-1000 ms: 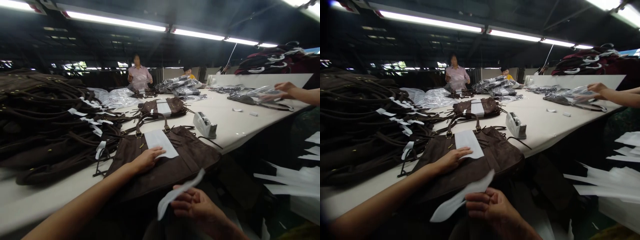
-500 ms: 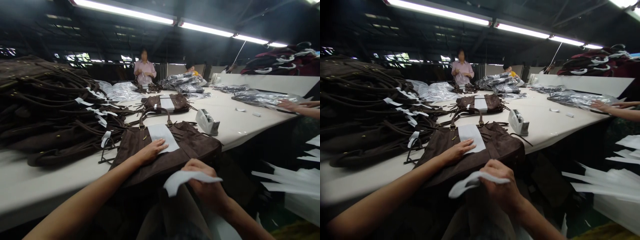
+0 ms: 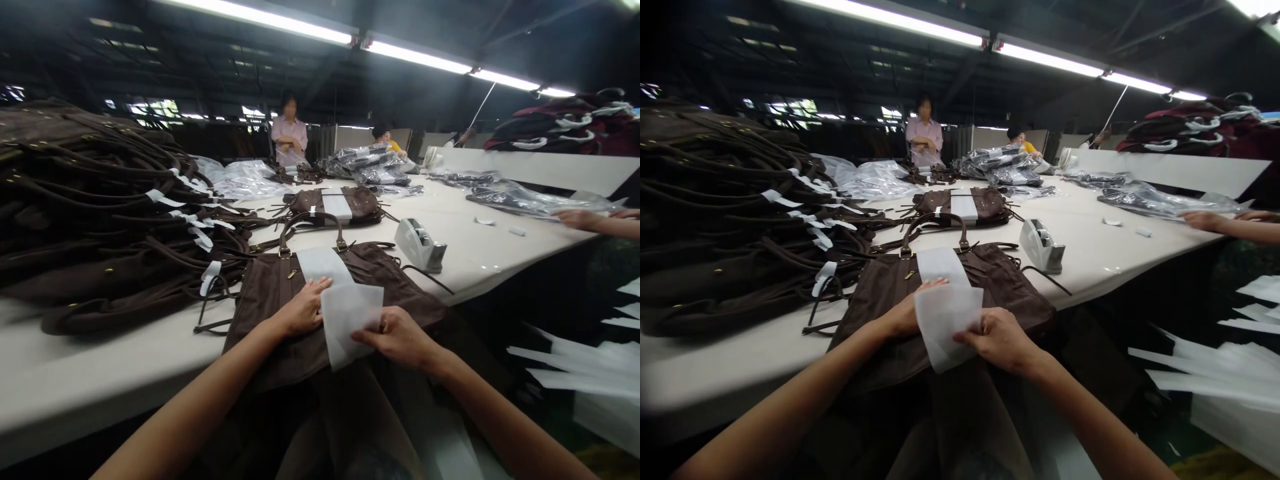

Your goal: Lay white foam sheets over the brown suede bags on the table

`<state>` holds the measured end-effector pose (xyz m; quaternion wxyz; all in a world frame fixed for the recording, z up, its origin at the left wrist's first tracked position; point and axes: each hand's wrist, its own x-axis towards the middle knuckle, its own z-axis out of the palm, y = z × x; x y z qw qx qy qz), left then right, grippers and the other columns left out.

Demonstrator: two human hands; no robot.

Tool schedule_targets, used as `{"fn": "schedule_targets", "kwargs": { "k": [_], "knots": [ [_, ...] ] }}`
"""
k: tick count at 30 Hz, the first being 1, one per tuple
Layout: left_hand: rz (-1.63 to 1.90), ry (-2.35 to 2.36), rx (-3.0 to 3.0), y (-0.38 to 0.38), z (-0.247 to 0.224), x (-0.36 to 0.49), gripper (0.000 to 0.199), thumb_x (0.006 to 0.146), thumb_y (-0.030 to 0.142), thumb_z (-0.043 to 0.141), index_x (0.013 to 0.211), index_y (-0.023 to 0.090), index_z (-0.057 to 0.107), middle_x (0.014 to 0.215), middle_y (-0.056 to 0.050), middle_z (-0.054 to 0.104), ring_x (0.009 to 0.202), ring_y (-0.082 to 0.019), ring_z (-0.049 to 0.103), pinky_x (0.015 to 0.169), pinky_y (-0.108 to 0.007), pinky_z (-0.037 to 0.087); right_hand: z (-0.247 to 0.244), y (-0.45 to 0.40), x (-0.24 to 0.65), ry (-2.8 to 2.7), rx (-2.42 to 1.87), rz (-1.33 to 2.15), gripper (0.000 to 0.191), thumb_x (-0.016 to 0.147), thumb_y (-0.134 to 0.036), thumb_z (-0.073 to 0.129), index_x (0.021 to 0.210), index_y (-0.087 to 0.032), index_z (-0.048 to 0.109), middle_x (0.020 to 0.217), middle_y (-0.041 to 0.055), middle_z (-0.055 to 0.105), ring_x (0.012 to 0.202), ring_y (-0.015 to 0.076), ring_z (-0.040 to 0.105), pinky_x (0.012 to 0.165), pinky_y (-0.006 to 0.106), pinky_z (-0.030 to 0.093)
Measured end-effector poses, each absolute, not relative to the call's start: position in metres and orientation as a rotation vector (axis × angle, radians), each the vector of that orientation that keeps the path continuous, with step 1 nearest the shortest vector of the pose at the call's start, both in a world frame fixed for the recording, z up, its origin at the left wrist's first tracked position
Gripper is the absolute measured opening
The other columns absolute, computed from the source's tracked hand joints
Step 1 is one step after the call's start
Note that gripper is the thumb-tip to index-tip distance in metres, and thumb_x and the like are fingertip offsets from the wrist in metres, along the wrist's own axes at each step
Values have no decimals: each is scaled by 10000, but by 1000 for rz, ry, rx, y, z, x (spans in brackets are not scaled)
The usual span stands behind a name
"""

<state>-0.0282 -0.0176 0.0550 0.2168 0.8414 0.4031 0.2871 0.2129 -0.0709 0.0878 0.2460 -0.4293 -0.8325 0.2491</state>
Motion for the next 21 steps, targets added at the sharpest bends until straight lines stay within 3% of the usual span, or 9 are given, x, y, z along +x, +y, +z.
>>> {"fn": "schedule_targets", "kwargs": {
  "k": [3, 6, 13, 21],
  "knots": [
    [694, 1137, 2409, -17, 47, -27, 487, 821, 324, 626, 1281, 172, 575, 1479, -186, 387, 1402, -368, 271, 1140, -613, 138, 44, -83, 231, -2127, -1116, 738, 276, 803, -425, 682, 685, -176, 690, 713, 24, 672, 661, 165, 608, 607, 245, 426],
    [541, 1223, 2623, -16, 39, -26, 554, 884, 451, 524, 1376, 202, 470, 1523, -174, 312, 1425, -341, 227, 1136, -604, 165, 14, -92, 233, -1985, -1165, 740, 217, 817, -367, 664, 746, -169, 716, 777, 37, 683, 733, 175, 614, 698, 263, 444],
    [225, 1318, 2950, -17, 32, -22, 949, 701, 593, 665, 1471, 182, 292, 1553, -232, 166, 1433, -393, 150, 1113, -626, 185, 1, -58, 210, -1707, -1254, 1095, 348, 824, -454, 629, 743, -132, 735, 630, -15, 611, 602, 134, 536, 533, 212, 356],
    [155, 1464, 2897, -26, 39, -12, 964, 709, 521, 700, 1493, 245, 212, 1575, -190, 112, 1451, -343, 113, 1129, -606, 160, -15, -69, 205, -1553, -1279, 979, 309, 819, -432, 645, 754, -137, 712, 724, 21, 662, 681, 169, 575, 619, 238, 417]
  ]
}}
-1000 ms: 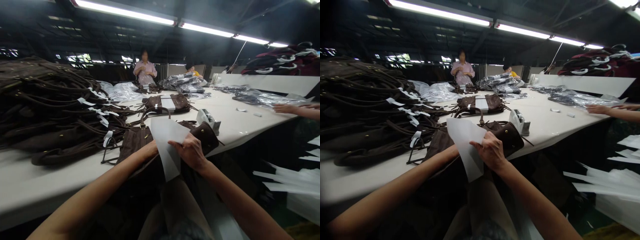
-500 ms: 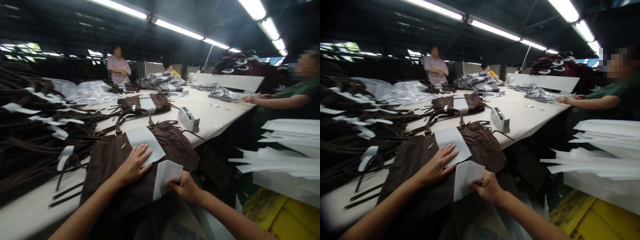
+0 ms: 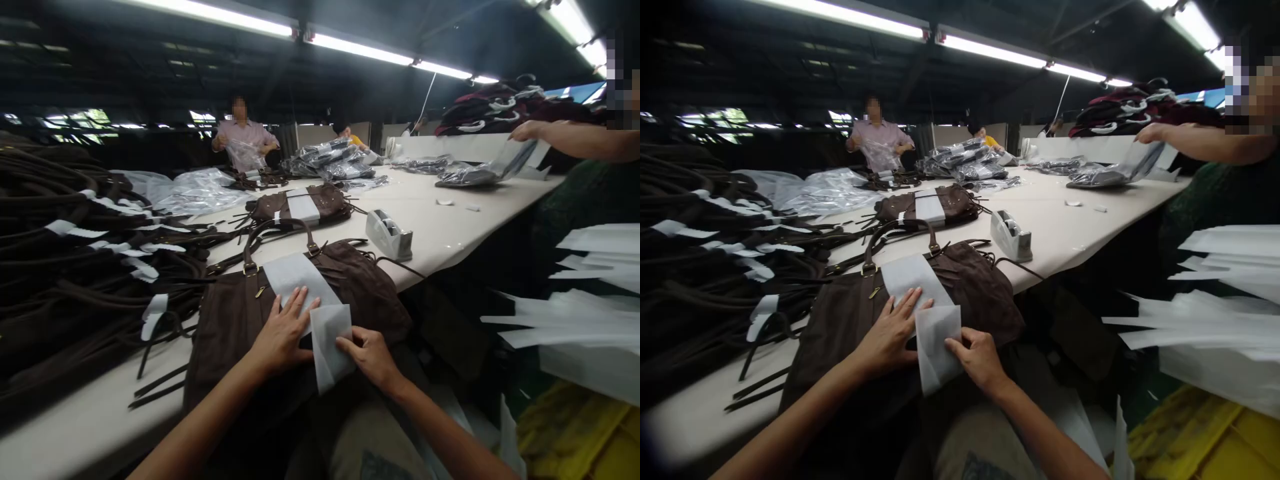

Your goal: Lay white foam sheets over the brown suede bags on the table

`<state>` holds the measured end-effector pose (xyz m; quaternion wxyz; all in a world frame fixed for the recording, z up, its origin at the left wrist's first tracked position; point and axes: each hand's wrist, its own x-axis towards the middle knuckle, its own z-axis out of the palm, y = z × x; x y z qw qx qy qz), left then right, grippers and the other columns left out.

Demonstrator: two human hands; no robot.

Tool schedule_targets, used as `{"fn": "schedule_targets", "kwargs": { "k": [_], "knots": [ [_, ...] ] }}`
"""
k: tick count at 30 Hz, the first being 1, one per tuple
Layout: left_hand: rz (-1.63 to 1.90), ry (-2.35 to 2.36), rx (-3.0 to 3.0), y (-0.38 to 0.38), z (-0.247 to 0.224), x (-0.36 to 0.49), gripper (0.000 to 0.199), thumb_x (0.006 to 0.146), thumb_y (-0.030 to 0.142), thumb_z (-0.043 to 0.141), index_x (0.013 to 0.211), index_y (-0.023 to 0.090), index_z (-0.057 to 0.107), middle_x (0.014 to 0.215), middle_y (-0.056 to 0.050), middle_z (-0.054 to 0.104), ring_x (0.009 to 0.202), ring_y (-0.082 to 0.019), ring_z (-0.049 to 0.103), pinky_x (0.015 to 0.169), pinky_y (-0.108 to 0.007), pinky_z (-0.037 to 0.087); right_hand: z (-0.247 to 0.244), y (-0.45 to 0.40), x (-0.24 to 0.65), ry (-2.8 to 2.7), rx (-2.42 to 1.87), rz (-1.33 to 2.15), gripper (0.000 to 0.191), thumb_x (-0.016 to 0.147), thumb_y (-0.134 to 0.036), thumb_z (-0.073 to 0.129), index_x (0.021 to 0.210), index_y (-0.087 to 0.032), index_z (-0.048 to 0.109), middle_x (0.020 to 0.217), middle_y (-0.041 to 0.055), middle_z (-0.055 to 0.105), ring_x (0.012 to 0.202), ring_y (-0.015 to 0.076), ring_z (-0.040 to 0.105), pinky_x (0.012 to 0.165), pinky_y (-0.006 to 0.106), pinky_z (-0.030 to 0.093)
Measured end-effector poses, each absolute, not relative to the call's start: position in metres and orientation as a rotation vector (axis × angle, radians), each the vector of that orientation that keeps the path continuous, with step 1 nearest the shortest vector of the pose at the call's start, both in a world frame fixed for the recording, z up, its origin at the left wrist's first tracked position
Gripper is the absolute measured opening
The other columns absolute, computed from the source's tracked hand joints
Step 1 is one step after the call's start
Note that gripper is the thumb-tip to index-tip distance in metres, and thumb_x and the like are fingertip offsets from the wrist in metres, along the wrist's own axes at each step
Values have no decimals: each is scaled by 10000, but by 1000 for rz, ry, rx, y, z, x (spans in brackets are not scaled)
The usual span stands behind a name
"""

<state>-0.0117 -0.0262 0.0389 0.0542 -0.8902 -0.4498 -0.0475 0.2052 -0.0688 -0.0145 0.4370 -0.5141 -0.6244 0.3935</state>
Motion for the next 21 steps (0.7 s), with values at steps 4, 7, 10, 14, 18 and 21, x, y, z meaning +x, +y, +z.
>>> {"fn": "schedule_targets", "kwargs": {
  "k": [4, 7, 10, 14, 18, 21],
  "knots": [
    [-182, -1383, -2717, -29, 40, -13, 983, 703, 568, 702, 1493, 262, 205, 1578, -175, 125, 1448, -349, 124, 1134, -605, 167, -4, -97, 217, -1555, -1219, 998, 253, 871, -404, 599, 839, -173, 697, 822, 26, 662, 795, 179, 604, 711, 238, 438],
    [-238, -1341, -2704, -32, 41, -14, 936, 743, 572, 672, 1493, 262, 206, 1574, -171, 157, 1444, -346, 148, 1134, -588, 212, 8, -105, 215, -1683, -1197, 958, 167, 864, -345, 624, 848, -199, 705, 811, 9, 653, 774, 159, 595, 716, 230, 421],
    [-328, -1271, -2649, -34, 38, -13, 734, 856, 529, 559, 1477, 270, 265, 1552, -154, 248, 1425, -330, 231, 1122, -554, 284, 20, -101, 203, -1908, -1198, 921, 122, 737, -261, 757, 851, -227, 726, 725, -31, 636, 673, 129, 565, 636, 218, 374],
    [-487, -1252, -2603, -27, 24, -16, 449, 947, 382, 447, 1385, 282, 445, 1465, -114, 435, 1353, -299, 394, 1079, -525, 379, 32, -88, 183, -2040, -1011, 1072, 43, 710, -156, 740, 704, -196, 726, 682, -34, 643, 640, 112, 565, 598, 208, 340],
    [-950, -1390, -2843, -22, 20, -26, 363, 904, 378, 520, 1235, 256, 609, 1292, -84, 615, 1230, -275, 542, 1041, -441, 455, 35, -61, 168, -1634, -913, 1350, 136, 780, -249, 672, 690, -151, 701, 683, -5, 630, 661, 124, 541, 618, 213, 371],
    [-1332, -1607, -2869, -30, 34, -28, 400, 916, 404, 485, 1258, 227, 596, 1212, -81, 665, 1076, -246, 641, 890, -333, 551, 27, -37, 157, -1282, -965, 1519, 341, 689, -454, 754, 671, -123, 675, 608, -1, 576, 564, 108, 460, 541, 219, 342]
  ]
}}
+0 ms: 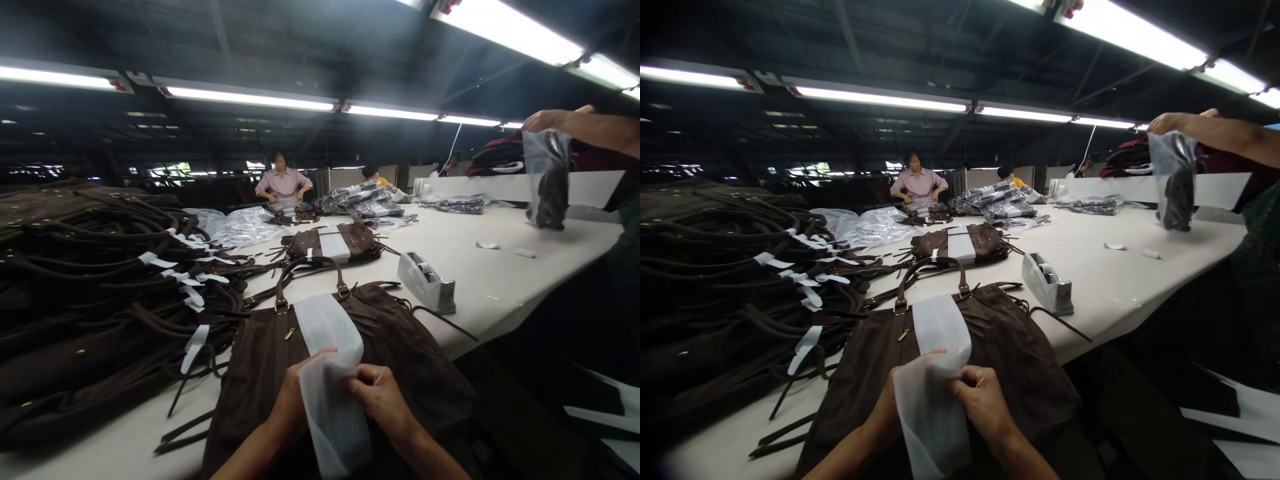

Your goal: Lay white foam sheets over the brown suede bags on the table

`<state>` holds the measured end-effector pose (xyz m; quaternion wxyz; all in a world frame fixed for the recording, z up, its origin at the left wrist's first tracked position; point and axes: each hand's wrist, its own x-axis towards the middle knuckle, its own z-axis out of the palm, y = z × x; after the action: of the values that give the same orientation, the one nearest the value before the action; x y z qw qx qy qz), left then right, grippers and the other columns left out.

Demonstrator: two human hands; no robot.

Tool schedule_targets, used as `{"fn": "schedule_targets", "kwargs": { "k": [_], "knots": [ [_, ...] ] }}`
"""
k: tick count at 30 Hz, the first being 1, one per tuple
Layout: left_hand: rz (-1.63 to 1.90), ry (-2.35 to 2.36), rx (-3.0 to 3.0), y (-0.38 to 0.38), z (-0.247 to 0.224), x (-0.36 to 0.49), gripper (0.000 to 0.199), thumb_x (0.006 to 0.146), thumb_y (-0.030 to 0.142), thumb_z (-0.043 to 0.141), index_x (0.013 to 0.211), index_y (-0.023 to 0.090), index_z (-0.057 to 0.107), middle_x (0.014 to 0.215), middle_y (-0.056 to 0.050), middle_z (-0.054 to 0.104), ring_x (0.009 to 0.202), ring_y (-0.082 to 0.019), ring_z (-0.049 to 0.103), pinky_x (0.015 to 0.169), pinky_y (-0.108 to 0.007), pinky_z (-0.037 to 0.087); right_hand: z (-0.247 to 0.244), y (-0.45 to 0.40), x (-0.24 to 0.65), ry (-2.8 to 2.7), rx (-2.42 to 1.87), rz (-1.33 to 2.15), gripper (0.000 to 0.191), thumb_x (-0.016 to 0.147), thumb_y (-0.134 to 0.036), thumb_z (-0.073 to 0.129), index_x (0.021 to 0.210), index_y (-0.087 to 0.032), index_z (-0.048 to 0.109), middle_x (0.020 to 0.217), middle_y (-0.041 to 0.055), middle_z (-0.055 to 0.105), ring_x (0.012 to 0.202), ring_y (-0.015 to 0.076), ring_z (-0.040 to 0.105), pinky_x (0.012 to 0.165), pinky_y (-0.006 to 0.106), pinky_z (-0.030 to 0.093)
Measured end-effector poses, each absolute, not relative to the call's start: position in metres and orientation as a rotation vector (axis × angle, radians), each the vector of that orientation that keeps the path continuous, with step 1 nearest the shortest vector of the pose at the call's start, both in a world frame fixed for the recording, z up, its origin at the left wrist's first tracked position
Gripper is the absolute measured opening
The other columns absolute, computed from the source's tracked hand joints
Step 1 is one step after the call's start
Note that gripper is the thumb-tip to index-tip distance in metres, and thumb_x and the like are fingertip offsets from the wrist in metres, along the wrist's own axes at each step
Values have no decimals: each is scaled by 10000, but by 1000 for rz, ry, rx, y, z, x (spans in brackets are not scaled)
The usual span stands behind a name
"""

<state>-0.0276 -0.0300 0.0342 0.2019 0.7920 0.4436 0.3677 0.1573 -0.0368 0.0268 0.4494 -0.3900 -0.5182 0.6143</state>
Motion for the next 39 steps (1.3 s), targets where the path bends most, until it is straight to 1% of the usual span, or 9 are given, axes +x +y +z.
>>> {"fn": "schedule_targets", "kwargs": {
  "k": [4, 8, 12, 15, 21, 26, 31, 35, 39],
  "knots": [
    [1195, 1195, 1632, -41, 60, -19, 436, 936, 452, 433, 1214, 181, 633, 1023, -71, 729, 837, -224, 693, 724, -304, 572, 15, -19, 144, -1124, -1018, 1526, 502, 623, -602, 753, 647, -116, 631, 561, -4, 518, 519, 96, 398, 499, 225, 307],
    [1416, 1216, 1597, -43, 89, -24, 445, 914, 479, 479, 1193, 178, 650, 1097, -77, 713, 1019, -260, 656, 932, -367, 516, 17, -14, 138, -1225, -1113, 1331, 512, 700, -625, 663, 586, -138, 554, 552, -11, 460, 531, 104, 372, 492, 234, 281],
    [1503, 1308, 1881, -43, 120, -35, 349, 929, 405, 482, 1173, 229, 659, 1196, -47, 677, 1168, -244, 590, 1066, -383, 426, 28, -9, 133, -1440, -1295, 833, 476, 820, -528, 559, 523, -169, 461, 531, -21, 415, 542, 112, 369, 520, 245, 276],
    [1427, 1264, 2255, -41, 119, -30, 289, 945, 289, 475, 1183, 274, 638, 1229, -14, 661, 1188, -187, 579, 1087, -350, 413, 31, -3, 130, -1482, -1385, 637, 416, 835, -450, 546, 522, -180, 495, 515, -6, 478, 516, 126, 414, 530, 258, 300],
    [897, 1046, 2970, -19, 57, -18, 415, 954, 232, 440, 1366, 270, 459, 1305, -30, 608, 1243, -187, 533, 1088, -422, 422, 23, 4, 134, -1448, -1137, 913, 167, 749, -261, 579, 652, -167, 675, 654, 92, 671, 608, 222, 593, 560, 298, 446],
    [565, 1099, 2934, -16, 40, -28, 612, 884, 25, 329, 1459, 233, 297, 1488, -55, 397, 1381, -164, 344, 1135, -420, 351, 38, -5, 149, -1681, -1657, 751, 155, 647, -66, 558, 518, -146, 590, 550, 111, 618, 537, 209, 568, 542, 297, 410],
    [486, 1101, 2836, -13, 40, -28, 581, 886, 42, 363, 1440, 214, 340, 1477, -56, 420, 1382, -158, 345, 1158, -428, 306, 43, -63, 177, -1643, -1301, 414, 164, 876, -201, 490, 958, -172, 630, 834, 65, 642, 731, 169, 603, 696, 275, 469],
    [577, 1075, 2703, -7, 38, -27, 522, 908, 86, 361, 1405, 240, 410, 1449, -32, 463, 1357, -150, 390, 1163, -426, 291, 9, -122, 182, -1756, -1212, 368, 113, 889, -197, 535, 979, -208, 603, 851, 51, 624, 775, 175, 612, 697, 270, 498],
    [703, 1081, 2391, -3, 44, -25, 380, 915, 257, 466, 1280, 256, 570, 1367, -12, 556, 1299, -181, 473, 1171, -432, 262, -34, -137, 159, -1728, -1310, 252, 454, 788, -153, 617, 1218, -201, 481, 1118, 106, 597, 1070, 262, 579, 897, 385, 507]
  ]
}}
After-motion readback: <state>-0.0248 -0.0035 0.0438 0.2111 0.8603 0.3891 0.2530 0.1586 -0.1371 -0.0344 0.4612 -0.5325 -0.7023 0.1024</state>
